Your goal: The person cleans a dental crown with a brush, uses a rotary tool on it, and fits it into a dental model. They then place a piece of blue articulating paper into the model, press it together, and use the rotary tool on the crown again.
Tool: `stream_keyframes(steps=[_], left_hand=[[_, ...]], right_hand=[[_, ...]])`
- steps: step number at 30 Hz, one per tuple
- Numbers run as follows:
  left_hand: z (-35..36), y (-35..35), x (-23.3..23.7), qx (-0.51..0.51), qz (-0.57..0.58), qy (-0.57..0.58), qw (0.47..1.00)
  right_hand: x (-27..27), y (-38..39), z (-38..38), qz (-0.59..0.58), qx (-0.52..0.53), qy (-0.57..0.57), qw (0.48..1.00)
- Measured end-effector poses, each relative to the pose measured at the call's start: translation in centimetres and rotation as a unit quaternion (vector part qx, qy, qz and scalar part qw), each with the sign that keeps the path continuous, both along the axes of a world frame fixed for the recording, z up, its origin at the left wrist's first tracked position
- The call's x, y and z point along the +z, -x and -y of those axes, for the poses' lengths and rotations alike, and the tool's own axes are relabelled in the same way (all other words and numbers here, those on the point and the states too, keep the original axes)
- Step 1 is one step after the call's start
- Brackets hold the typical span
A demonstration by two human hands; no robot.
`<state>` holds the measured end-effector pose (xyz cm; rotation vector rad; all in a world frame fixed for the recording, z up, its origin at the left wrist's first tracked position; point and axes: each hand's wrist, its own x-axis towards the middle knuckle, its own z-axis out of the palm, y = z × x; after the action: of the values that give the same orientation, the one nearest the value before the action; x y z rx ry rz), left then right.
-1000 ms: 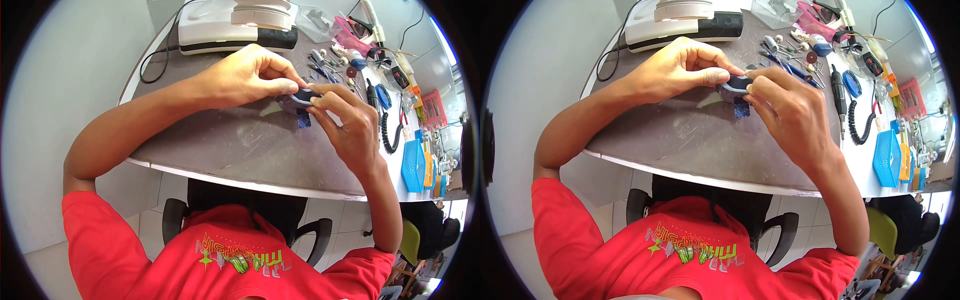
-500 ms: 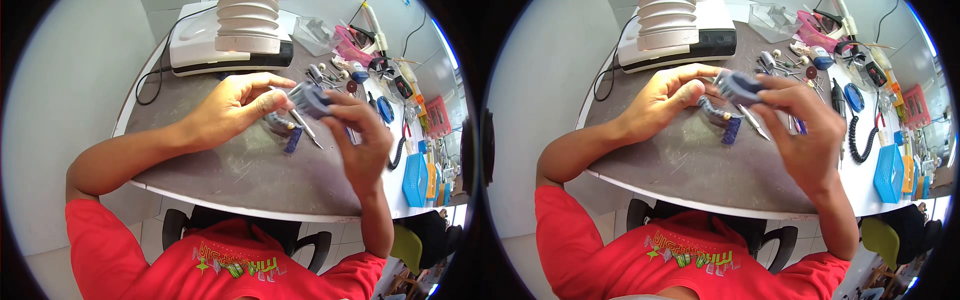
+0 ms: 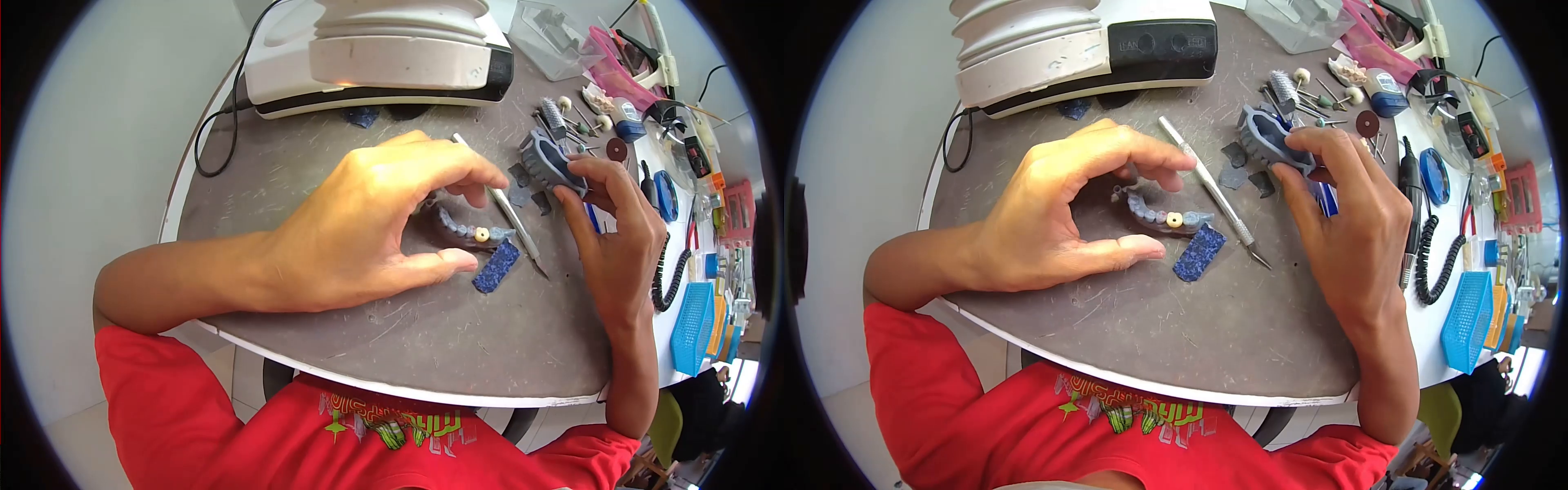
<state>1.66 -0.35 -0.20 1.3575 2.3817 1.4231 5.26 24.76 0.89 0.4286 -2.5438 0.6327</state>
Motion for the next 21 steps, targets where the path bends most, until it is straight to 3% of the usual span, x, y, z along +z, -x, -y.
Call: stream_keyframes(steps=[2,4,8,10,21], left_hand=[[-0.1,0.2,-0.1,-0.005,-0.022,0.007,1.000],[-0.3,0.3,-0.2,-0.009,-0.044,0.013,0.999],[-0.7,0.0,-0.5,0.022,-0.051,0.017,0.998],[-0.8,-0.1,-0.5,0.028,-0.058,0.022,0.998],[-0.8,-0.1,-0.6,0.027,-0.057,-0.004,0.998]], right_hand=[[0.1,-0.1,-0.1,0.009,-0.012,-0.023,1.000],[0.5,0.1,-0.1,-0.100,0.027,-0.128,0.986],[1.2,-1.2,0.8,-0.104,0.046,-0.151,0.982],[1.5,-1.7,1.6,-0.045,0.105,-0.186,0.976],[0.3,-1.6,2.2,-0.020,0.149,-0.143,0.978]])
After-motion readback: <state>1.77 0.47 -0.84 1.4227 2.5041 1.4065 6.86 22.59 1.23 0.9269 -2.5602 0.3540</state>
